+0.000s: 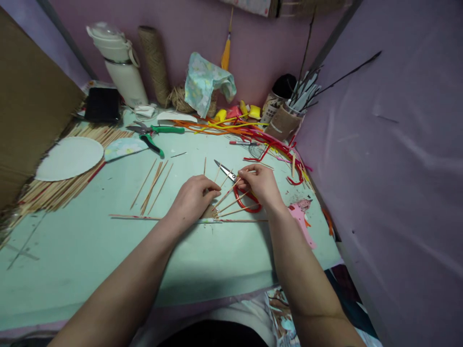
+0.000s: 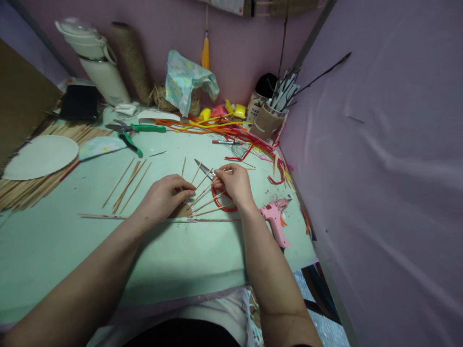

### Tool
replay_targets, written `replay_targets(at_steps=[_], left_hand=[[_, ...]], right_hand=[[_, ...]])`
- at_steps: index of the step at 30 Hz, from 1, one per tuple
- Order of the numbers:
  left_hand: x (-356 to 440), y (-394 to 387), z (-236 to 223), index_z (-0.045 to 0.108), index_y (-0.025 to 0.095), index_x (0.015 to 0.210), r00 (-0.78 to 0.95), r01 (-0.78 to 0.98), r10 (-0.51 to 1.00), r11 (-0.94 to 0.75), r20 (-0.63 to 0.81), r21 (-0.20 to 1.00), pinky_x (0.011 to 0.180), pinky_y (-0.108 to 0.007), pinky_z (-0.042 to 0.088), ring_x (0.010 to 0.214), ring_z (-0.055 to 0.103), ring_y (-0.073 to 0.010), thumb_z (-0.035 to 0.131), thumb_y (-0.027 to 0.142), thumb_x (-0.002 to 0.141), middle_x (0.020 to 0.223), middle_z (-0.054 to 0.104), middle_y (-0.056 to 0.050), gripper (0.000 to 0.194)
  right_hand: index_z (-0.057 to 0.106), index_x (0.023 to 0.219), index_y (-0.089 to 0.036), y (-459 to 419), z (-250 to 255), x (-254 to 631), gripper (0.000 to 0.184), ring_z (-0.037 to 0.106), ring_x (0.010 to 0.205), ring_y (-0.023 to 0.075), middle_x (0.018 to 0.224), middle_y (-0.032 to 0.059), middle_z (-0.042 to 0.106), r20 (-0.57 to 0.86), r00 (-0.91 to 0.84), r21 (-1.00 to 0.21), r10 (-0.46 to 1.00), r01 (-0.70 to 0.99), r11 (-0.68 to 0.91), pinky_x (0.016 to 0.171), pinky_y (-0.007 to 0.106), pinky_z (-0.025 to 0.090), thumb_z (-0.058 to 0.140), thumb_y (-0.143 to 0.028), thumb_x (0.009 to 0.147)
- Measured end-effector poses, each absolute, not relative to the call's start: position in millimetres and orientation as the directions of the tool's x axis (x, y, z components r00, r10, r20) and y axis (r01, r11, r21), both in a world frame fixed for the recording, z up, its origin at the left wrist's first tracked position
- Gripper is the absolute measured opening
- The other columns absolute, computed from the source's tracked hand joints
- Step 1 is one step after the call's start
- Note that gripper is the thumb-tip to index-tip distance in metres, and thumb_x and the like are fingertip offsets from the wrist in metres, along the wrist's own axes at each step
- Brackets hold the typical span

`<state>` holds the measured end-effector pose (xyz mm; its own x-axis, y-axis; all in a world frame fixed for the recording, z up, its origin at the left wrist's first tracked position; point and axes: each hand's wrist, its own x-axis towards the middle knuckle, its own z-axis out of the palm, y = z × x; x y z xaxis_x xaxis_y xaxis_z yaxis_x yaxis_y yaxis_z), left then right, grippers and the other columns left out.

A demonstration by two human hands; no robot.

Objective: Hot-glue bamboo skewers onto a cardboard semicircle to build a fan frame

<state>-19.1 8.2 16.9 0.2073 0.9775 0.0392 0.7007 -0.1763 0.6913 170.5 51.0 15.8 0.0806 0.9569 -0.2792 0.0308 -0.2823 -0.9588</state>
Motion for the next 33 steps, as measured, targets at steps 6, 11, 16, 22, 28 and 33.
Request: replay_targets(at_steps=[6, 11, 16, 22, 28, 33], left_hand=[[-15.5, 8.9, 14.9, 0.078, 0.021, 0.081, 0.258, 0.733, 0.966, -0.194, -0.003, 0.652, 0.085, -0.035, 0.046, 0.092, 0.062, -0.0219, 0.066, 0.021, 0.085, 0.086, 0.071, -0.005, 0.013], [-12.8, 9.8, 11.5, 0.077, 0.020, 0.077, 0.288, 0.762, 0.958, -0.221, -0.013, 0.608, 0.084, -0.035, 0.045, 0.092, 0.060, -0.0230, 0.066, 0.024, 0.086, 0.085, 0.069, -0.006, 0.015], [-10.9, 9.9, 8.9, 0.077, 0.019, 0.074, 0.303, 0.783, 0.952, -0.228, -0.035, 0.578, 0.082, -0.035, 0.045, 0.090, 0.061, -0.0239, 0.065, 0.026, 0.087, 0.083, 0.070, -0.007, 0.019], [-7.8, 8.5, 6.3, 0.076, 0.020, 0.070, 0.296, 0.795, 0.955, -0.238, -0.014, 0.558, 0.080, -0.035, 0.045, 0.087, 0.062, -0.0238, 0.062, 0.024, 0.086, 0.080, 0.070, -0.007, 0.021], [-6.3, 7.8, 9.8, 0.073, 0.020, 0.067, 0.278, 0.810, 0.960, -0.213, -0.039, 0.547, 0.077, -0.034, 0.045, 0.084, 0.061, -0.0236, 0.058, 0.022, 0.085, 0.079, 0.070, -0.007, 0.023], [-5.7, 7.5, 10.0, 0.073, 0.020, 0.067, 0.277, 0.819, 0.960, -0.215, -0.039, 0.533, 0.078, -0.035, 0.045, 0.085, 0.061, -0.0243, 0.057, 0.021, 0.085, 0.080, 0.070, -0.007, 0.024]], right_hand=[[0.059, 0.076, -0.017, 52.4, 12.7, 167.6, 0.013, 0.064, 0.045, 0.0097, 0.058, -0.0015, 0.069, -0.252, 0.093, -0.961, 0.963, 0.093, -0.260, 0.047, 0.017, 0.053, 0.068, -0.011, 0.083], [0.059, 0.078, -0.018, 53.7, 6.9, 168.4, 0.011, 0.065, 0.047, 0.0126, 0.057, -0.0024, 0.067, -0.189, 0.099, -0.959, 0.977, 0.194, -0.205, 0.049, 0.020, 0.053, 0.068, -0.013, 0.081], [0.065, 0.083, -0.019, 49.9, 5.7, 169.6, 0.009, 0.064, 0.046, 0.0163, 0.060, -0.0023, 0.066, -0.093, 0.129, -0.931, 0.987, 0.340, -0.132, 0.052, 0.028, 0.051, 0.073, -0.022, 0.079], [0.072, 0.102, -0.018, 43.8, 15.4, 178.4, 0.022, 0.064, 0.053, 0.0165, 0.091, 0.0067, 0.076, 0.081, 0.167, -0.820, 0.983, 0.571, -0.029, 0.067, 0.033, 0.052, 0.064, -0.033, 0.087], [0.074, 0.093, -0.020, 42.1, 17.2, 199.5, 0.023, 0.069, 0.083, 0.0247, 0.092, 0.0089, 0.077, 0.254, 0.171, -0.687, 0.952, 0.725, 0.053, 0.083, 0.037, 0.049, 0.054, -0.031, 0.090], [0.075, 0.090, -0.021, 41.3, 12.2, 202.7, 0.024, 0.068, 0.092, 0.0249, 0.094, 0.0084, 0.077, 0.292, 0.107, -0.649, 0.951, 0.752, 0.115, 0.089, 0.037, 0.047, 0.051, -0.028, 0.088]])
